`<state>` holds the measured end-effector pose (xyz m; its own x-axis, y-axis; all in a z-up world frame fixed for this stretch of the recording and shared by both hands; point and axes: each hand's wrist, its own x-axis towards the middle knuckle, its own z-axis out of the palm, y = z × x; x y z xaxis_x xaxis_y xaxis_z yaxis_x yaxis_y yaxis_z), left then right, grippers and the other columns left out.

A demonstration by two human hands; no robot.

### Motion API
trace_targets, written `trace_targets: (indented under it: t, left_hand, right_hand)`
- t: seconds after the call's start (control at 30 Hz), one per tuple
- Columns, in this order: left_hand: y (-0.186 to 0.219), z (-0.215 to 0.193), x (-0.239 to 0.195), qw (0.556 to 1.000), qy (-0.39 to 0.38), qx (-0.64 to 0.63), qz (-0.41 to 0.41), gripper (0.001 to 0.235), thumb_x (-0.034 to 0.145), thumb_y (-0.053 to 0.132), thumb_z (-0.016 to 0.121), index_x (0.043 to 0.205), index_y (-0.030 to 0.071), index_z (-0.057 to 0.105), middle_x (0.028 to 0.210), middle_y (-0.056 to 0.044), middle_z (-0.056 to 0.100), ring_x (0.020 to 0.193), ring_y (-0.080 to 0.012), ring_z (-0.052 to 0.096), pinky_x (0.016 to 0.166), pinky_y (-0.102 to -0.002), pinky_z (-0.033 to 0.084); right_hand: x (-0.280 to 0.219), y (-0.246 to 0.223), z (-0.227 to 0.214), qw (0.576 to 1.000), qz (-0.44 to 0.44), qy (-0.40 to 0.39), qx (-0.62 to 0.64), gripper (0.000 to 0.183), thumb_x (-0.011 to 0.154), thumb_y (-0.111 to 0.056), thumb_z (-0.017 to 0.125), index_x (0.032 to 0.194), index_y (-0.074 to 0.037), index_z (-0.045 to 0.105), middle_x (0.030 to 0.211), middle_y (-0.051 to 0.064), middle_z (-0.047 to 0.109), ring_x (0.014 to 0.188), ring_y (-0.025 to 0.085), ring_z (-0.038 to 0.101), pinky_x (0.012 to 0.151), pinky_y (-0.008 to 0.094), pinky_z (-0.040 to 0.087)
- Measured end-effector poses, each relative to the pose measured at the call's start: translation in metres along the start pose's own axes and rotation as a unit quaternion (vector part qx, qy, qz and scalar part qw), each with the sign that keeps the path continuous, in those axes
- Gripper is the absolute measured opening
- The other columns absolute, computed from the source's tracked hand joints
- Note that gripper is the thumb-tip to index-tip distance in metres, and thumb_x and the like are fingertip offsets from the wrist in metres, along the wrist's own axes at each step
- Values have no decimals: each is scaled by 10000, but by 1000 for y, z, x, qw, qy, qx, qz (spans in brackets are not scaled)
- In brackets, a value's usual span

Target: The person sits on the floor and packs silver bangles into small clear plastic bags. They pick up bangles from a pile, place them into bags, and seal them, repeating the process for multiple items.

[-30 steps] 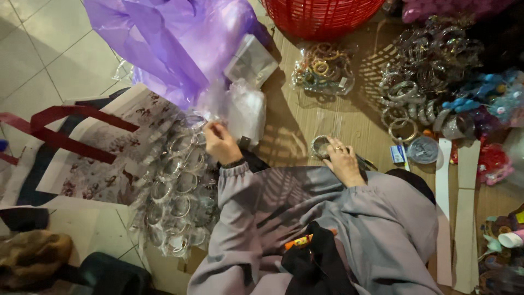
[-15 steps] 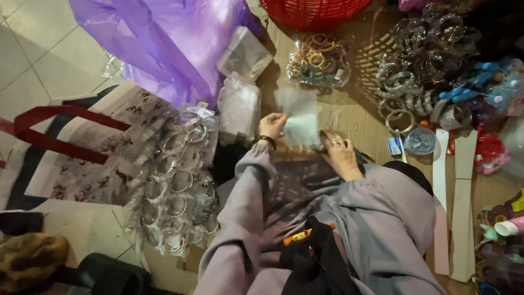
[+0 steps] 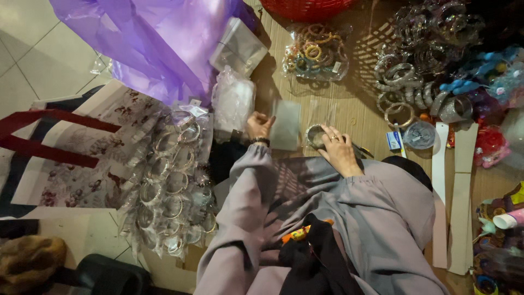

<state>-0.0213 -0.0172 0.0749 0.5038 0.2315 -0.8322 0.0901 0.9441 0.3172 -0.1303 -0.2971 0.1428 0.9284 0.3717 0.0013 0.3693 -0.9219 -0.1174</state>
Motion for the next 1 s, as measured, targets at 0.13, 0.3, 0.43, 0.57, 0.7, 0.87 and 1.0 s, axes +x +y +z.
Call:
trace_targets:
  t: [0.13, 0.3, 0.43, 0.57, 0.7, 0.87, 1.0]
  left_hand:
    - [5, 24, -150, 835, -90, 386, 381, 222, 854, -92, 651, 988, 26, 518, 791, -131, 473, 839, -215, 554, 948, -427, 433]
    - [-11, -20, -159, 631, -211, 536, 520, 67, 1016, 131, 499, 1048, 147, 442, 928, -224, 677, 901, -462, 687, 816, -499, 559]
    - [-34, -52, -154, 657, -352, 543, 386, 339, 1049, 229, 475, 1371, 193, 375, 1003, -261, 710, 989, -483, 689, 863, -561, 554]
    - [-49, -59, -134, 628, -455, 526, 348, 474, 1036, 152, 497, 1504, 135, 424, 1092, -283, 709, 1062, -463, 675, 911, -572, 527]
    - [-68, -68, -129, 654, -467, 526, 278, 416, 1037, 131, 549, 1450, 181, 536, 1102, -191, 752, 1112, -380, 679, 971, -527, 524]
    - [-71, -57, -156, 640, -461, 563, 245, 292, 1031, 264, 600, 1285, 164, 703, 1055, -179, 761, 1094, -363, 692, 926, -482, 552]
    - [-93, -88, -83, 633, -465, 575, 230, 224, 1029, 291, 628, 1159, 173, 767, 997, -102, 780, 1035, -236, 725, 875, -400, 572]
  right_hand:
    - [-1, 0, 4, 1000, -1, 32, 1, 480, 809, -386, 775, 1167, -133, 581, 1555, 17, 502, 1421, 230, 465, 1060, 516, 437]
    - [-4, -2, 0, 999, -7, 46, -22, 495, 809, -392, 770, 1191, -142, 578, 1540, 19, 524, 1409, 225, 482, 1057, 526, 433]
    - [-4, 0, -1, 998, 10, 54, 3, 481, 873, -486, 680, 1174, -113, 639, 1536, 23, 534, 1415, 230, 478, 1078, 594, 391]
    - [0, -8, -24, 969, 68, 86, 222, 340, 1121, -411, 418, 1275, -181, 615, 1426, 3, 592, 1310, 207, 554, 1059, 561, 372]
    - [1, -11, -26, 879, 106, 144, 443, 549, 1103, -559, 330, 1288, -148, 642, 1304, 91, 658, 1266, 298, 595, 1040, 477, 438]
    - [0, -3, -4, 807, 255, 130, 516, 109, 942, -294, 804, 1014, -219, 770, 857, -15, 749, 786, 103, 682, 718, 268, 535]
    - [0, 7, 7, 739, 264, 148, 601, 118, 935, -249, 818, 1007, -181, 755, 799, -63, 712, 751, 10, 607, 699, 174, 504]
